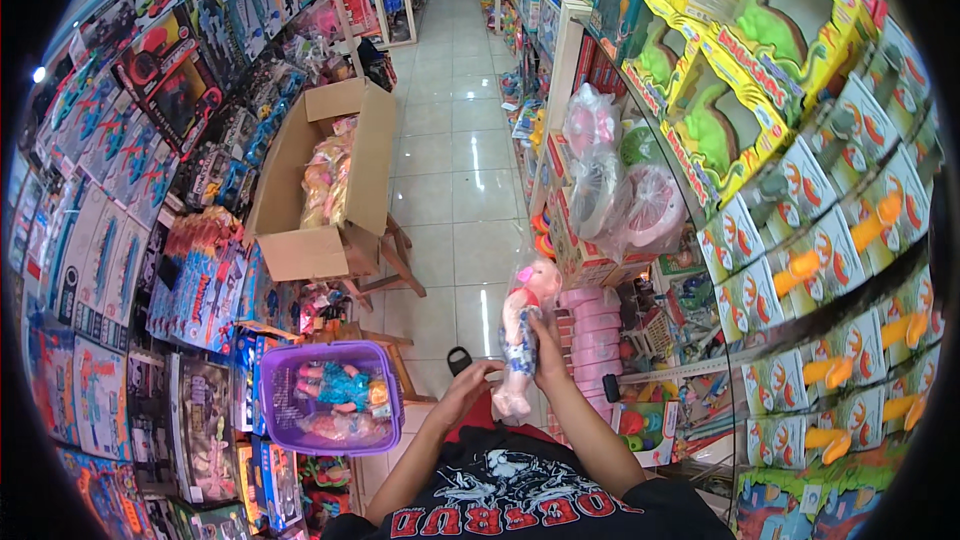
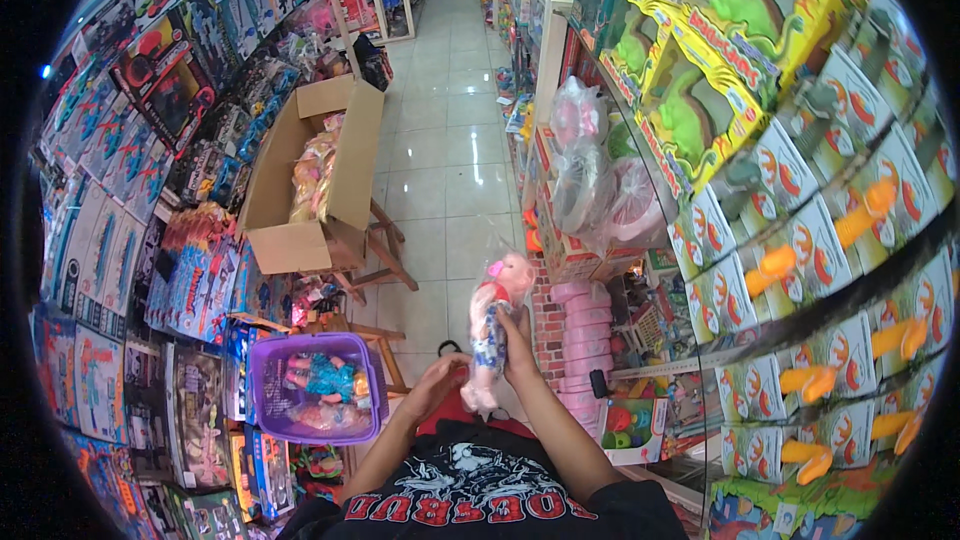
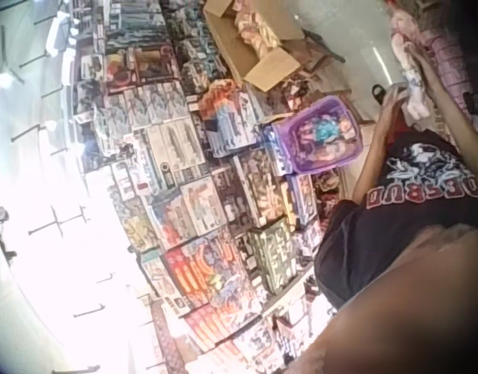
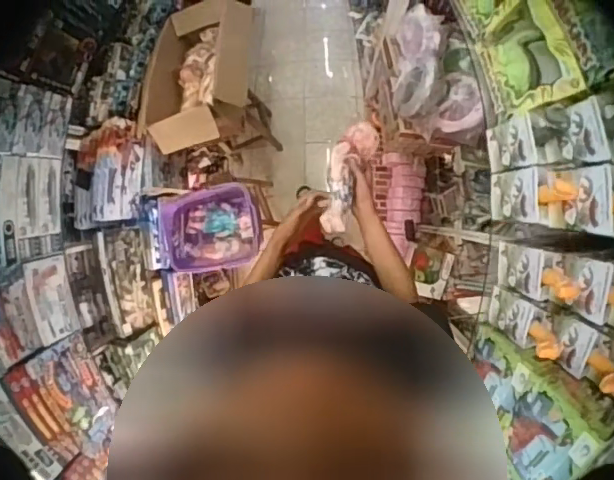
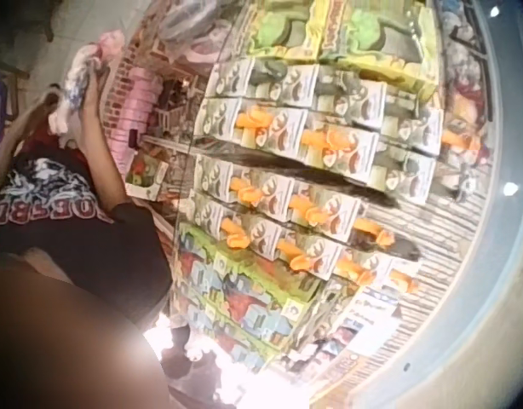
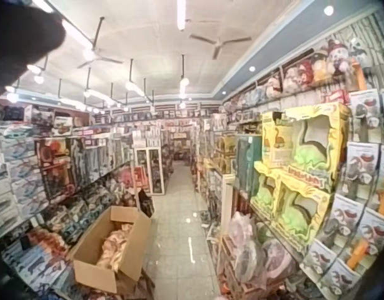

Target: Picking up plastic-wrapped dolls and placing them into a cardboard box.

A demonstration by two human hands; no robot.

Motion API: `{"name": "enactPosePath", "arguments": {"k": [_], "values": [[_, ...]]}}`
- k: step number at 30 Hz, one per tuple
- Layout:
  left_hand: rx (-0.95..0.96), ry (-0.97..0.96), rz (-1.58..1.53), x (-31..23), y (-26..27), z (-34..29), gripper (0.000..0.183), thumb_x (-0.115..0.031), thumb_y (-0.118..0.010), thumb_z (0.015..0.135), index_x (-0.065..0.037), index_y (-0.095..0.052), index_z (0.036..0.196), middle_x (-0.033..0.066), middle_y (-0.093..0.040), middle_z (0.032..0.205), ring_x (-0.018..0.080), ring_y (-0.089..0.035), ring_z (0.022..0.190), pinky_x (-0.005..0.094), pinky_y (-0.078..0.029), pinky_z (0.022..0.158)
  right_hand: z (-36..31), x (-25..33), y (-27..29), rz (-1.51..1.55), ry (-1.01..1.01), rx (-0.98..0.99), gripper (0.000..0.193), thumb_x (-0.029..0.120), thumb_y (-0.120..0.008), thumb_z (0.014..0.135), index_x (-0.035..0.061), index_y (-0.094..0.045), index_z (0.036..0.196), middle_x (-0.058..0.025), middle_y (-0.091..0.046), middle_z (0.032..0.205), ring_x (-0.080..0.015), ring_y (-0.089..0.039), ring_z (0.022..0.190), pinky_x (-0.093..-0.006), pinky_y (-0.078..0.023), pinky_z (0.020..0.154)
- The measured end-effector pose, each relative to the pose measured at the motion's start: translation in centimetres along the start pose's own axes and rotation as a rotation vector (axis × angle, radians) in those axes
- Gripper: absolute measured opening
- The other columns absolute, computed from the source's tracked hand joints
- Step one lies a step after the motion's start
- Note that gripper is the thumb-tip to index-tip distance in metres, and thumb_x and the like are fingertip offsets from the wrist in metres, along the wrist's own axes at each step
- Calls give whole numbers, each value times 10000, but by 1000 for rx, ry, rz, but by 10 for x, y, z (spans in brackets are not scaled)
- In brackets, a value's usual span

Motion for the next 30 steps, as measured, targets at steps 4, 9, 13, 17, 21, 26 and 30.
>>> {"name": "enactPosePath", "arguments": {"k": [4, 9, 13, 17, 21, 26, 30], "values": [[-204, 24, 241, -24, 45, 46, 471, -322, -580, 945, -63, -373, 1279, 110, -457, 1276, 169, -409, 1242, 347, -317, 1048, 50, 13, -35, -96, 104, 114, 561, 195, -579, 930, 88, -290, 1400, -63, -464, 1309, -166, -482, 1200, -300, -399, 989], [-181, -150, 195, -95, 79, 103, 877, -189, -758, 801, -111, -137, 1415, 127, -293, 1423, 261, -377, 1294, 407, -348, 1061, 105, 22, -106, -118, 114, 230, 558, 215, -577, 929, 74, -301, 1393, -70, -451, 1301, -169, -452, 1222, -279, -368, 1002], [-84, -209, 208, -154, 100, 130, 1159, -36, -809, 694, -131, 9, 1509, 147, -286, 1458, 264, -360, 1323, 413, -390, 1037, 152, 4, -147, -326, 60, 279, 663, 215, -591, 911, 57, -237, 1450, -83, -417, 1331, -197, -404, 1268, -309, -325, 1043], [-153, -359, 463, -209, 127, 136, 967, -91, -804, 683, -83, -262, 1484, 152, -371, 1438, 231, -362, 1336, 370, -346, 1074, 190, 0, -176, -473, 95, 371, 745, 194, -649, 858, 34, -231, 1454, -117, -448, 1295, -218, -416, 1255, -329, -336, 1040], [-223, -484, 754, -268, 148, 132, 839, -97, -757, 641, -68, -421, 1409, 172, -377, 1442, 305, -391, 1331, 394, -271, 1115, 216, 7, -212, -440, 116, 428, 751, 151, -653, 848, 78, -227, 1462, -116, -431, 1342, -225, -420, 1265, -370, -349, 1053], [-347, -537, 892, -318, 169, 128, 770, -152, -774, 621, -55, -505, 1336, 185, -462, 1382, 313, -424, 1308, 403, -302, 1091, 258, 6, -253, -452, 106, 554, 836, 149, -682, 830, 88, -160, 1481, -110, -365, 1407, -240, -383, 1313, -383, -328, 1081], [-518, -516, 969, -353, 196, 121, 759, -154, -757, 601, -65, -527, 1319, 194, -474, 1364, 330, -443, 1287, 409, -310, 1079, 311, 17, -300, -442, 166, 634, 879, 260, -698, 825, 84, -146, 1486, -121, -324, 1439, -253, -370, 1324, -377, -326, 1075]]}}
Point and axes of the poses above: each hand's wrist, its own z-axis towards the middle knuckle, its own y-axis out of the back of the hand, x = y × z, the point moved 10 cm from there along z, towards the middle knuckle
